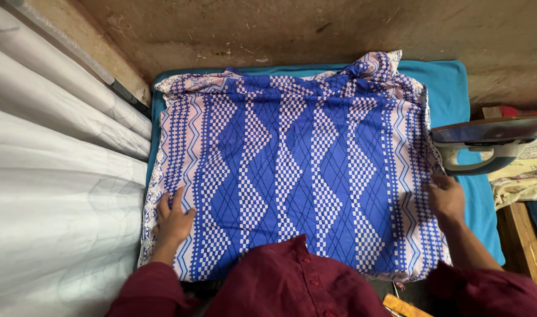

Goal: The person irons a blue and white patterned cloth on a teal-covered ironing board. They repeatedly smooth the fabric with their hands and use an electric iron to press different sections, occasionally lifting and repositioning the cloth to access new areas.

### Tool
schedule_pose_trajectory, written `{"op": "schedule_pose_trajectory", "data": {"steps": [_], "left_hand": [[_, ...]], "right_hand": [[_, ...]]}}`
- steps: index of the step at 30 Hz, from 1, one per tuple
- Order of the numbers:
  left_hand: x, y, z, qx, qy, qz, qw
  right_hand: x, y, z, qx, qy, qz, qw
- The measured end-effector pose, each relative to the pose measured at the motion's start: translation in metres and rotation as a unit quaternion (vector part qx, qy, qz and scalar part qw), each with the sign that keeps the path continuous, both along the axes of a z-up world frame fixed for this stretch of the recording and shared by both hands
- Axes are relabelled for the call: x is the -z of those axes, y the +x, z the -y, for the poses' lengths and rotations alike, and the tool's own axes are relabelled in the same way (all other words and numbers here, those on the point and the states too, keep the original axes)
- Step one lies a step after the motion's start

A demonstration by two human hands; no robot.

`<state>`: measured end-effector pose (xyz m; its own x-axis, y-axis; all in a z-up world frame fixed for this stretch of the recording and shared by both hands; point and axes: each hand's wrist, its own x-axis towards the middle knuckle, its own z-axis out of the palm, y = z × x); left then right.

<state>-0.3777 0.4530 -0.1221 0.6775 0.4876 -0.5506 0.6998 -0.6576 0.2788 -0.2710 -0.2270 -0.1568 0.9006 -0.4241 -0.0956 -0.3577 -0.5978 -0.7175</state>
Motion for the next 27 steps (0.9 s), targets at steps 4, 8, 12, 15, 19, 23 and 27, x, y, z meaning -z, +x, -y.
{"op": "schedule_pose_trajectory", "data": {"steps": [4,8,12,15,19,23,27], "left_hand": [[0.020,-0.009,-0.027,0.001,-0.022,0.047,0.999],[0.028,-0.031,-0.019,0.051,0.029,0.062,0.996],[0.022,-0.053,0.021,0.075,0.055,0.075,0.993],[0.013,-0.066,0.049,0.096,0.059,0.081,0.990],[0.006,-0.072,0.075,0.050,0.050,0.019,0.997],[0.008,-0.072,0.073,0.046,0.037,0.017,0.998],[0.015,-0.074,0.068,0.043,0.024,0.019,0.999]], "right_hand": [[0.014,0.010,0.045,0.204,0.140,0.148,0.958],[0.003,0.033,0.077,0.135,0.226,0.216,0.940],[-0.008,0.058,0.089,0.119,0.224,0.111,0.961],[-0.005,0.060,0.098,0.002,0.169,0.146,0.975],[-0.008,0.071,0.116,0.118,0.279,0.155,0.940],[-0.038,0.089,0.121,0.093,0.225,0.134,0.961],[-0.079,0.105,0.121,0.059,0.126,0.102,0.985]]}}
